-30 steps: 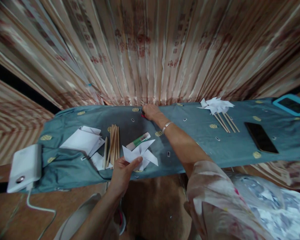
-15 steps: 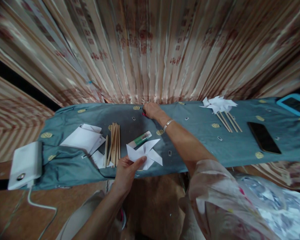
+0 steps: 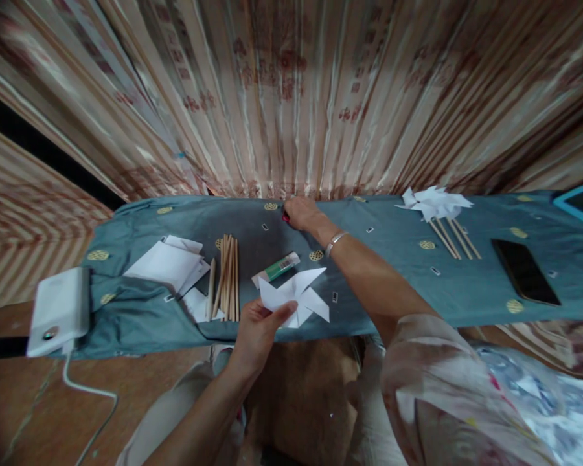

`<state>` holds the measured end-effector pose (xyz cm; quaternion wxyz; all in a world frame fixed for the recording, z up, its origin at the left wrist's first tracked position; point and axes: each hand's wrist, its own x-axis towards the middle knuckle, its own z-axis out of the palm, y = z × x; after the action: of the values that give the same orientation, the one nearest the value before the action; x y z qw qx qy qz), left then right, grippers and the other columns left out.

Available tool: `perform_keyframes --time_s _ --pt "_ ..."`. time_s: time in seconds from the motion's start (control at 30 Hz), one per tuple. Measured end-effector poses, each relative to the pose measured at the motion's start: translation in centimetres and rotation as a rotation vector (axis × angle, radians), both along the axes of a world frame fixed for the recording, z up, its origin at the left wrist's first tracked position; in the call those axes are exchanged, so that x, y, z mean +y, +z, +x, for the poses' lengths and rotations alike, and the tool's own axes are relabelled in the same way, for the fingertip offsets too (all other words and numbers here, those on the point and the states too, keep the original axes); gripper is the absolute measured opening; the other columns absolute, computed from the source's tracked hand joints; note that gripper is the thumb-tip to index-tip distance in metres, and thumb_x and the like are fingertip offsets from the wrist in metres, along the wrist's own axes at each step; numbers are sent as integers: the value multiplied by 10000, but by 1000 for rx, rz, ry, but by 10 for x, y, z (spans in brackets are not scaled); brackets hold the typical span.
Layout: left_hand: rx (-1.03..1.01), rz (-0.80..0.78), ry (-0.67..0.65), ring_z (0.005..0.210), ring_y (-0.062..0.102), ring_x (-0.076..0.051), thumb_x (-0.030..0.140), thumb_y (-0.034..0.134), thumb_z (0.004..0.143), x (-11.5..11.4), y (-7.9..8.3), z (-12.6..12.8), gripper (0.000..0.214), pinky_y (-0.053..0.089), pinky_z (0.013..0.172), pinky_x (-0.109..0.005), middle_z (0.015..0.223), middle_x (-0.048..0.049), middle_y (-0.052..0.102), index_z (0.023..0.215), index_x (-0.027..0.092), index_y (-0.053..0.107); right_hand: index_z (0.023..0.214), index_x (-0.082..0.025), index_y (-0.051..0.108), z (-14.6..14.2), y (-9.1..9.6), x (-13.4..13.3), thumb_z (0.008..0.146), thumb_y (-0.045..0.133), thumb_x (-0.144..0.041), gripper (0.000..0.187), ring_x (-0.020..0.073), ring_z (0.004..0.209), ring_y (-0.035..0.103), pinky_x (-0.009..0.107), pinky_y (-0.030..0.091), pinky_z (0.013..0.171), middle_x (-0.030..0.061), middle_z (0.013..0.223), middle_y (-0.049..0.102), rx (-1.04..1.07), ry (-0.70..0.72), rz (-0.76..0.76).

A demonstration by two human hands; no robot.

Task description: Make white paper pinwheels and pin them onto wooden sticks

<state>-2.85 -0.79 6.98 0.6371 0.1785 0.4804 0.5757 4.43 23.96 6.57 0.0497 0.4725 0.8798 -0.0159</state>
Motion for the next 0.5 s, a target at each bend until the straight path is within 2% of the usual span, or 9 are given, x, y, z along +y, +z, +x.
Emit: perform_keyframes --time_s 0.1,0.23,0.5 --pt "17 10 -12 604 614 -150 359 908 437 -1 0 1 306 502 671 -283 682 -38 744 626 168 762 1121 -16 668 6 1 3 890 474 -122 320 307 1047 669 327 464 832 256 1104 709 12 -33 37" --pt "21 1 -13 603 621 -162 384 906 439 -1 0 1 332 501 651 -289 692 -50 749 642 164 763 1010 -73 706 12 -1 6 882 460 -107 279 263 985 674 292 454 788 197 1064 731 44 -59 54" --pt "21 6 -1 599 613 -158 378 898 453 0 -1 1 314 498 649 -290 677 -43 740 637 165 760 1033 -108 697 17 -12 10 839 524 -102 261 250 969 658 292 450 813 164 1055 735 164 -97 64"
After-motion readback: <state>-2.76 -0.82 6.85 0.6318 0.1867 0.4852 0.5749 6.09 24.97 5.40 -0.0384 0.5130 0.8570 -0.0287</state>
